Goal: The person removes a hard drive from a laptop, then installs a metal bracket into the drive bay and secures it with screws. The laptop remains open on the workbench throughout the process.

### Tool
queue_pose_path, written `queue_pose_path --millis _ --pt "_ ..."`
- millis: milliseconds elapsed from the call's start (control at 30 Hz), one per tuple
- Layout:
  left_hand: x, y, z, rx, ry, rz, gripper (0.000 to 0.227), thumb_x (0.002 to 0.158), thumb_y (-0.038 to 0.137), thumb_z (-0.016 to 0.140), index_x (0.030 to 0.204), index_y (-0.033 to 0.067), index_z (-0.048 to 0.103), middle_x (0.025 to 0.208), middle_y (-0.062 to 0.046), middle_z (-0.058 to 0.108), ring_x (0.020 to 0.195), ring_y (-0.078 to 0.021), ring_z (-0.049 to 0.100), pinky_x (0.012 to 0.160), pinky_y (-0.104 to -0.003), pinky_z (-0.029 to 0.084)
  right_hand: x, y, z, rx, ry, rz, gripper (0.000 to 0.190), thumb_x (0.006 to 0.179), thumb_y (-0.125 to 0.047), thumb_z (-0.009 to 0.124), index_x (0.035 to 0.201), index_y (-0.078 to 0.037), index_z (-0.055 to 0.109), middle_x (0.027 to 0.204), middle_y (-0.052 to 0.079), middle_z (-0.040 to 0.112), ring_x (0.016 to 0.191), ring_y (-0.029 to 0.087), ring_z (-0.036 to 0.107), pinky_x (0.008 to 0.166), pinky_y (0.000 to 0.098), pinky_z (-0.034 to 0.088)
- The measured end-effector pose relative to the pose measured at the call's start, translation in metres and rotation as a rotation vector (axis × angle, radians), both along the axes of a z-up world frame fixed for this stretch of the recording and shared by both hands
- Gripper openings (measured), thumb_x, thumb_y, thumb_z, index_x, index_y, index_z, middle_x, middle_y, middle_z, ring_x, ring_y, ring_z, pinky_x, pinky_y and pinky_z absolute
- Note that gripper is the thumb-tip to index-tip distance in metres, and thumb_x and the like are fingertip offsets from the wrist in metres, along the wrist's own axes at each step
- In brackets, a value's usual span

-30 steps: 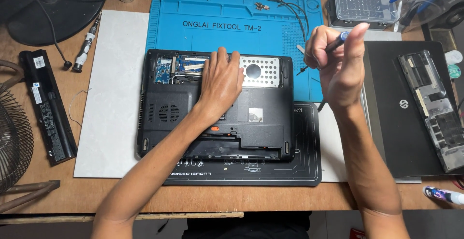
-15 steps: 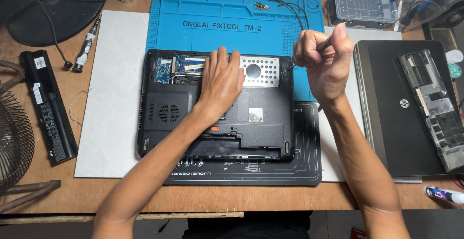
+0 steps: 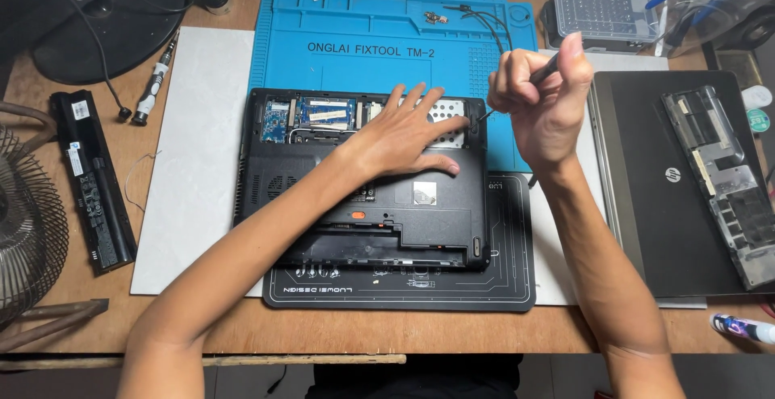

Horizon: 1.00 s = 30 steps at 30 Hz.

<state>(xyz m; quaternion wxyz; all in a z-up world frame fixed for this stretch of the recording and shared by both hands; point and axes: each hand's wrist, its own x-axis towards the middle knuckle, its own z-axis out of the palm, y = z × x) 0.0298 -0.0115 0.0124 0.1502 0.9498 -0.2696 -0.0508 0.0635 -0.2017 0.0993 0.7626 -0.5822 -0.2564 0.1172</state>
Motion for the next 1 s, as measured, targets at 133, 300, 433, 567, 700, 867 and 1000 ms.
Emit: queue_pose_path --millis 133,300,433,567,700,867,1000 --pt "0.013 0.005 -0.011 -0.085 -0.117 -0.078 0.084 0.087 0.082 0.047 0.141 0.0185 0.053 0.142 -0.032 0.044 0.121 -0.0473 0.049 0.098 -0.061 0.036 0.003 0.001 -0.010 -0.029 0.010 0.010 0.062 0.096 -0.067 0.033 0.060 -0.017 0.028 0.063 -0.001 0.023 0.061 0.013 0.020 0.061 0.0301 0.019" --pt "0.011 0.011 -0.006 -0.176 -0.102 -0.121 0.071 0.089 0.078 0.048 0.130 0.0210 0.061 0.139 -0.025 0.047 0.117 -0.0405 0.053 0.095 -0.057 0.041 0.001 0.007 -0.017 0.047 0.050 -0.035 0.061 0.094 -0.066 0.036 0.059 -0.018 0.025 0.060 -0.002 0.020 0.058 0.013 0.017 0.058 0.0310 0.016" --pt "0.009 0.013 0.001 -0.168 -0.029 -0.059 0.087 0.082 0.088 0.050 0.142 0.0252 0.061 0.145 -0.028 0.050 0.129 -0.0459 0.055 0.107 -0.056 0.044 0.010 0.006 -0.041 0.020 -0.127 -0.033 0.056 0.104 -0.062 0.017 0.062 -0.024 0.021 0.061 -0.005 0.014 0.052 0.010 0.016 0.051 0.0269 0.019" --pt "0.013 0.017 0.000 -0.118 -0.073 -0.081 0.091 0.079 0.094 0.046 0.138 0.0273 0.063 0.137 -0.027 0.055 0.119 -0.0410 0.061 0.097 -0.048 0.048 0.009 0.011 -0.042 0.029 -0.117 -0.071 0.056 0.103 -0.062 0.017 0.061 -0.024 0.018 0.059 -0.005 0.012 0.050 0.010 0.013 0.050 0.0271 0.018" --pt "0.017 0.021 0.008 -0.105 -0.001 -0.150 0.089 0.075 0.089 0.051 0.145 0.0332 0.056 0.126 -0.023 0.051 0.108 -0.0365 0.050 0.093 -0.050 0.038 0.002 0.018 -0.029 0.146 -0.014 -0.098 0.060 0.099 -0.056 0.033 0.057 -0.018 0.015 0.053 0.000 0.013 0.053 0.013 0.008 0.055 0.0332 0.013" --pt "0.021 0.019 0.003 -0.092 0.025 -0.149 0.098 0.072 0.090 0.053 0.149 0.0291 0.053 0.116 -0.017 0.049 0.099 -0.0310 0.046 0.087 -0.048 0.041 -0.001 0.021 -0.031 0.164 -0.025 -0.117 0.058 0.099 -0.055 0.032 0.059 -0.018 0.013 0.052 0.000 0.013 0.053 0.013 0.008 0.054 0.0336 0.013" --pt "0.024 0.017 -0.001 -0.103 -0.001 -0.150 0.097 0.073 0.091 0.052 0.146 0.0271 0.055 0.108 -0.013 0.047 0.093 -0.0299 0.044 0.084 -0.047 0.041 0.003 0.021 -0.029 0.214 0.055 -0.107 0.061 0.096 -0.060 0.036 0.055 -0.018 0.015 0.051 -0.001 0.011 0.051 0.013 0.006 0.054 0.0335 0.012"
